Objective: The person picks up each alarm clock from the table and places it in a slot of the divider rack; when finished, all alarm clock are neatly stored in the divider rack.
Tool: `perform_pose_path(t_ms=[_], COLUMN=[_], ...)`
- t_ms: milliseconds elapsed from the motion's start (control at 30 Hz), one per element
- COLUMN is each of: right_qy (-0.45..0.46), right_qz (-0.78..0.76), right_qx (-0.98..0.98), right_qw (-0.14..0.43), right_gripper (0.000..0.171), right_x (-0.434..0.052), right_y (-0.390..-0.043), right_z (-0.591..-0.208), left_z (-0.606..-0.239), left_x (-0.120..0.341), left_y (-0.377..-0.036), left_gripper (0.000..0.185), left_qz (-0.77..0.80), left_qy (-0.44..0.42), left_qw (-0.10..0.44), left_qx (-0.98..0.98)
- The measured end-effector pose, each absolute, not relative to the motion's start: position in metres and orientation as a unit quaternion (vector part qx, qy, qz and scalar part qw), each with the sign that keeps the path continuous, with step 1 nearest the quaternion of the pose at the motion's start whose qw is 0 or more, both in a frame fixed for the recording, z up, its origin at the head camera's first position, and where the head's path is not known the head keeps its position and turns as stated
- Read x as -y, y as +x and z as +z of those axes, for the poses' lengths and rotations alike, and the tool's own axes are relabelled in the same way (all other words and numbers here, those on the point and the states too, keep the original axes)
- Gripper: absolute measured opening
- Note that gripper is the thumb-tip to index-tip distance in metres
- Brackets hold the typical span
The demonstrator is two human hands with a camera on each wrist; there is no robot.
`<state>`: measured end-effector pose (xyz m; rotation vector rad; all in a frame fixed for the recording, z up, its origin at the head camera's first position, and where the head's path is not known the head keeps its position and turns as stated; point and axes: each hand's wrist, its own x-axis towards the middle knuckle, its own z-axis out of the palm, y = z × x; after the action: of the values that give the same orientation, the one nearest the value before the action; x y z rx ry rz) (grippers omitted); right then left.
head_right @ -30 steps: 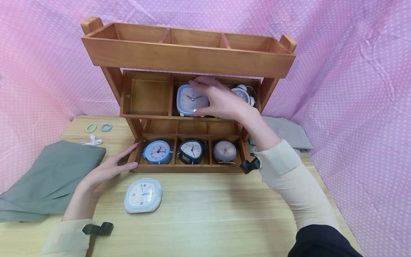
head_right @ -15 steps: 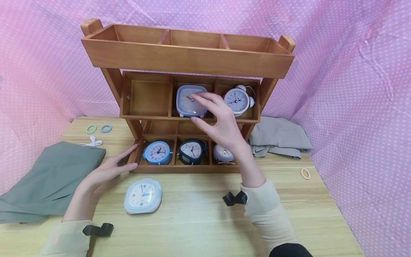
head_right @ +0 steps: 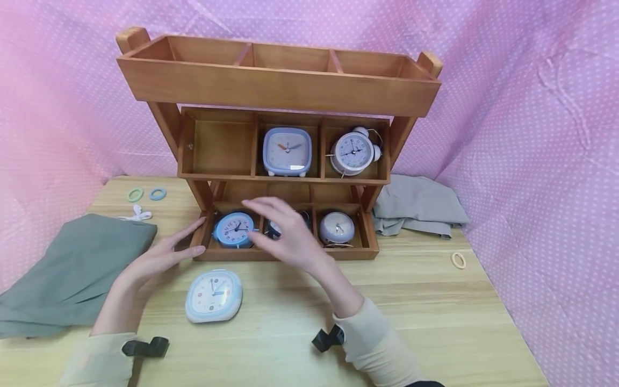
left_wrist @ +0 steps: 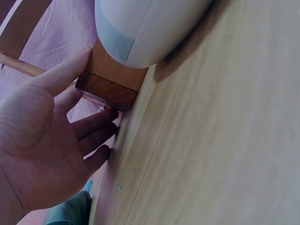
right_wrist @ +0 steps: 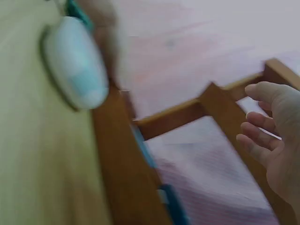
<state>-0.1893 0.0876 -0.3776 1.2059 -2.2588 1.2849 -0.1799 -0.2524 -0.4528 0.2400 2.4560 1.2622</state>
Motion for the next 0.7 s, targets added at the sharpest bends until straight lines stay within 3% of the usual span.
perform_pose_path(t_ms=[300,700], right_qy=[0.444,0.465], right_qz=[0.297,0.210], right_qx=[0.840,0.840], right_qw=[-0.093,-0.183], right_gripper=[0.079,0.097], right_x=[-0.056,-0.039], right_y=[-0.167,-0.153], right_z=[-0.403,-0.427], left_z=[-0.455,-0.453], left_x=[0.250,0.250], left_y=[-0.180,-0.179], left_gripper=[0.080,0.080], left_qz=[0.445,0.453], left_qy=[0.092,0.077], left_qw=[0.177,0.190], left_qx=[-0.873,-0.867])
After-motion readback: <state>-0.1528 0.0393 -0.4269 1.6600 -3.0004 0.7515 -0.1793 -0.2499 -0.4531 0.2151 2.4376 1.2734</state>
